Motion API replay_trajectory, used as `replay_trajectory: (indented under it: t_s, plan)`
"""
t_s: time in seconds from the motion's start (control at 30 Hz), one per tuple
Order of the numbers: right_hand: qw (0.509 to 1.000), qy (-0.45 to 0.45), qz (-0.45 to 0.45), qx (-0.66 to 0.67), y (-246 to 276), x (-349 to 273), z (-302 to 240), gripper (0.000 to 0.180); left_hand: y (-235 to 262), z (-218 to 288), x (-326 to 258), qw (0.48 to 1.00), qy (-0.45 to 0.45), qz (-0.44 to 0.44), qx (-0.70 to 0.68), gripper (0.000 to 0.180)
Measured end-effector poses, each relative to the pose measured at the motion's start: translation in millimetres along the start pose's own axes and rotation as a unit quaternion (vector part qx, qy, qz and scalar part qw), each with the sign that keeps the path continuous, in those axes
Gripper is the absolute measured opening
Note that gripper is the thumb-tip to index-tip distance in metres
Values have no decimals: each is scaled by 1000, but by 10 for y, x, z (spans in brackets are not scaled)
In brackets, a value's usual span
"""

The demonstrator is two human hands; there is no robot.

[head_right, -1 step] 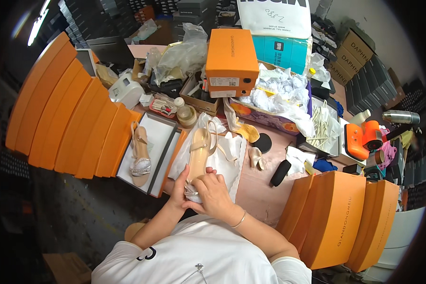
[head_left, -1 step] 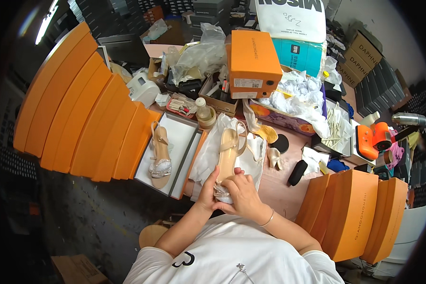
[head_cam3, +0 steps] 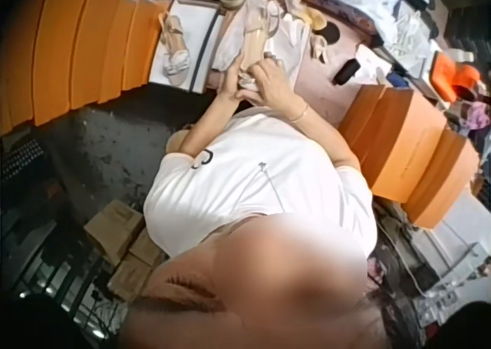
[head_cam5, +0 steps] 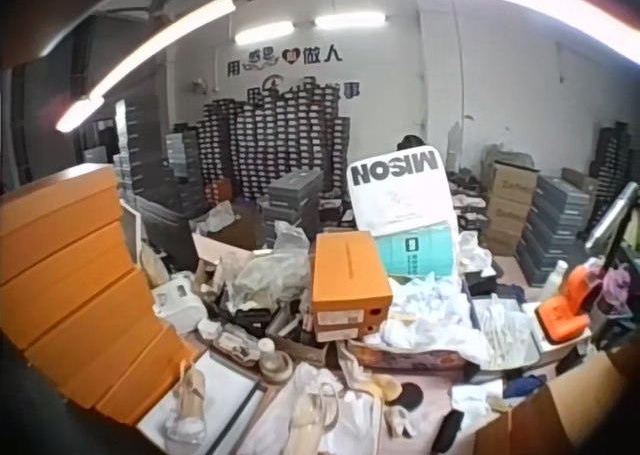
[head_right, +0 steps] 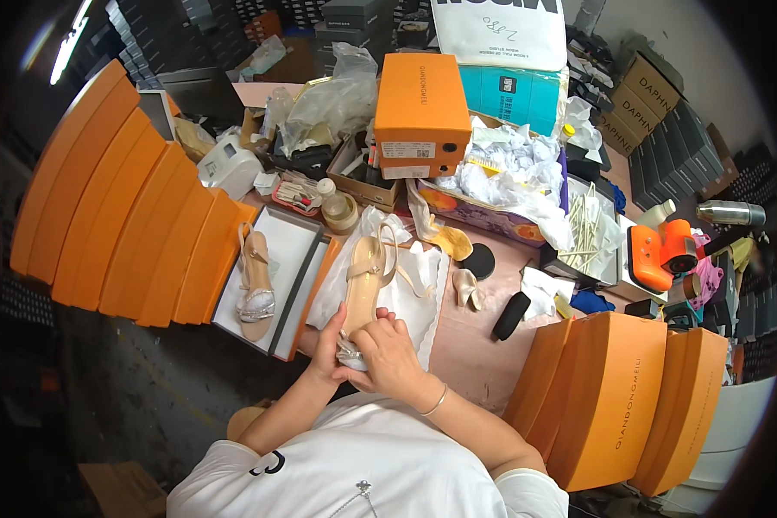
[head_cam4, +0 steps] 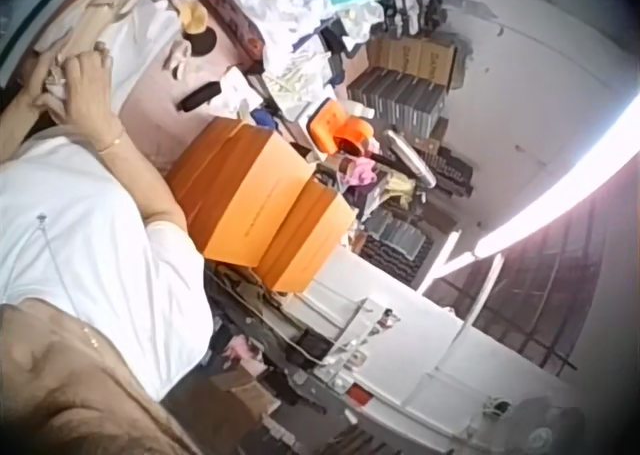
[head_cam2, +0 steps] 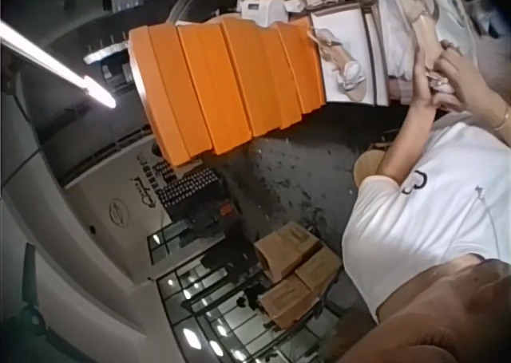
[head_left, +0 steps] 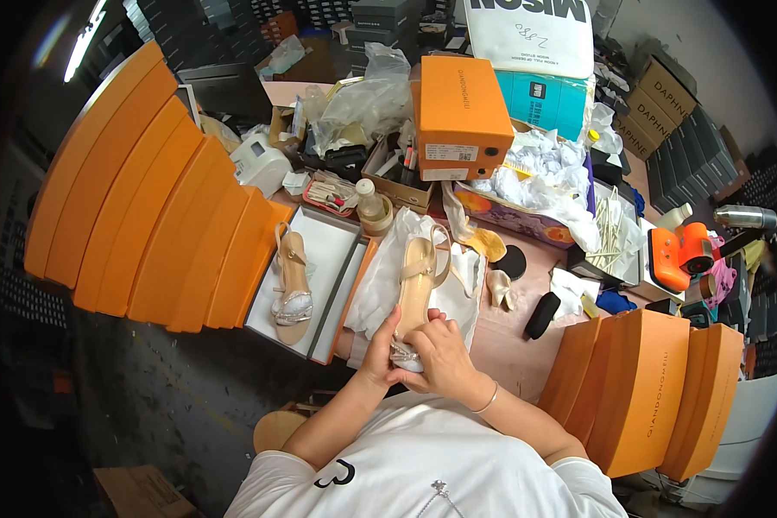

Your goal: Packing finished shoes into boxes using protective paper and dust bags.

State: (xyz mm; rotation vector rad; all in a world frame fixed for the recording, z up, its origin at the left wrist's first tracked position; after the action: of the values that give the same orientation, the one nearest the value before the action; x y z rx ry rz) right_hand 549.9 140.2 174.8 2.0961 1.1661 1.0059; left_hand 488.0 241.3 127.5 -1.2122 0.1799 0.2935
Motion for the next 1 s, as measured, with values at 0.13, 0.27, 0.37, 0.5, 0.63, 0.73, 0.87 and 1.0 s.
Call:
replay_trajectory:
  t_s: [0.13,0.27,0.37,0.5,0.63,0.73,0.87,1.0]
  plan:
    - [999,-35,-36,13,-74,-6,81,57,93,-58,7,1000,12,15,-13,57]
    - [999,-23,5,24,187,28,-85,65,251,110,-15,998,-28,50,25,59]
    - [990,-111,79,38,292,-140,239,66,324,264,-13,998,-42,10,50,60]
    - [985,-139,96,-22,558,16,631,61,297,328,-91,998,-8,-11,54,68]
    - [977,-91,81,-174,423,84,780,74,298,304,-134,998,53,-33,-5,71]
    - [978,-4,-13,-209,320,147,549,75,393,248,-196,993,109,-40,-12,69]
    - [990,65,-108,-58,74,107,263,33,646,156,-305,972,234,-17,-21,65]
    - [991,-45,-94,80,5,230,303,26,764,30,-438,965,261,-12,-17,70]
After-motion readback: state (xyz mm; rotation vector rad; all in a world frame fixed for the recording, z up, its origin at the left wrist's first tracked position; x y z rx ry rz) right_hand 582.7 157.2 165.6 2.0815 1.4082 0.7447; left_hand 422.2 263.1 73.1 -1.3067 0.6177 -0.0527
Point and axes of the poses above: each hand's wrist, its own x-axis towards the middle knuckle, its own y-axis out of the back of the hand, z = x × y, the point moved 2 cm from there along x, towards the middle knuckle, and after that the axes turned 3 degrees about -y, right-handed, at the moved point
